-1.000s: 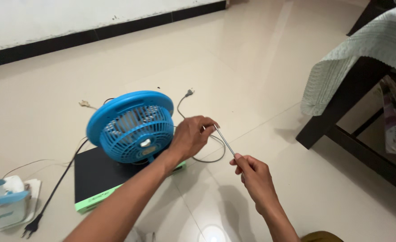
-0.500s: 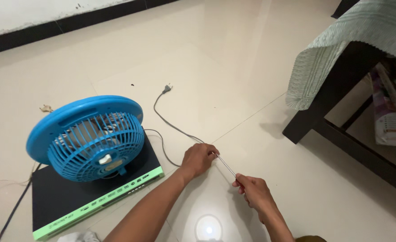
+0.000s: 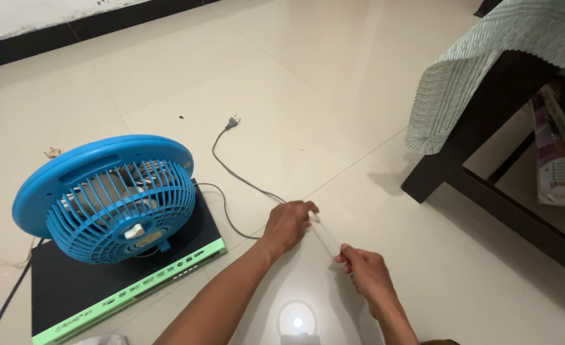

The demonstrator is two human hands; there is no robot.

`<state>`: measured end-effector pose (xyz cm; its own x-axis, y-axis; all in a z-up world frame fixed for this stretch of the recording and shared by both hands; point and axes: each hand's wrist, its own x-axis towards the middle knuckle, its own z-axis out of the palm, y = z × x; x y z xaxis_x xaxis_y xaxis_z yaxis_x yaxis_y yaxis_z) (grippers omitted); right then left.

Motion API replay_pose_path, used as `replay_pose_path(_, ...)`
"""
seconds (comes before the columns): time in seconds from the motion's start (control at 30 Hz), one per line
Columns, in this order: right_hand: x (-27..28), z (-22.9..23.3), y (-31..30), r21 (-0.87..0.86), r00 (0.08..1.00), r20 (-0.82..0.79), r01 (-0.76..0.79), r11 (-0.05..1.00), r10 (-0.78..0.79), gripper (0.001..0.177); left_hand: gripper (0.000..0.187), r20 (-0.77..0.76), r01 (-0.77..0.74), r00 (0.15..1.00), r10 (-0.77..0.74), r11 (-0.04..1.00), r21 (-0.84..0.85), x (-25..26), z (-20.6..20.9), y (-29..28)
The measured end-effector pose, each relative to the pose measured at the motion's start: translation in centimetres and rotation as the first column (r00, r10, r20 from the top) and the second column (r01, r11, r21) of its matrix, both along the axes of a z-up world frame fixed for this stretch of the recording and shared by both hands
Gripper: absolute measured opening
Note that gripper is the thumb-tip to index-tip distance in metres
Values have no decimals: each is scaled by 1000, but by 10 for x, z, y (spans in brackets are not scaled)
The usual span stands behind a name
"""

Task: The person sits on the floor and uses a screwdriver to unscrew the screws on the back of a blue portable fan. They remove the screws one by one and place them on the floor.

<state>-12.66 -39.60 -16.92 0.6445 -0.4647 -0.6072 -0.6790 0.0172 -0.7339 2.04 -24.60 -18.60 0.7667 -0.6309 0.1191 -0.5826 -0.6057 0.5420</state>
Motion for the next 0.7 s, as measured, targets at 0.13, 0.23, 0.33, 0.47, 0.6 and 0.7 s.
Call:
replay_pose_path(0.13, 0, 3, -3, 1, 996, 69, 55, 998, -55, 42, 25, 30, -25, 999, 26, 999, -46, 0, 10, 16)
replay_pose_path(0.23, 0, 7, 3, 53, 986, 142, 81, 995, -88, 43, 19, 33, -67, 997, 71, 992, -110, -4, 24, 37)
replay_pose_path(0.33, 2, 17, 22, 89, 971, 227, 53, 995, -72, 41, 16, -18, -150, 989, 149, 979, -135, -12, 49, 60)
replay_pose_path(0.47, 5, 44, 60, 91, 948, 319, -33, 995, 3, 39, 13, 87, -165, 978, 187, 963, -211, -26, 88, 91)
replay_pose_path(0.6, 9, 80, 103, 68, 909, 408, -117, 991, 80, 36, 10, 273, -128, 929, 248, 911, -391, -36, 126, 126)
replay_pose_path(0.7, 14, 104, 133, 24, 887, 438, -173, 985, 146, 36, 9, 377, -109, 871, 316, 871, -479, -43, 156, 164)
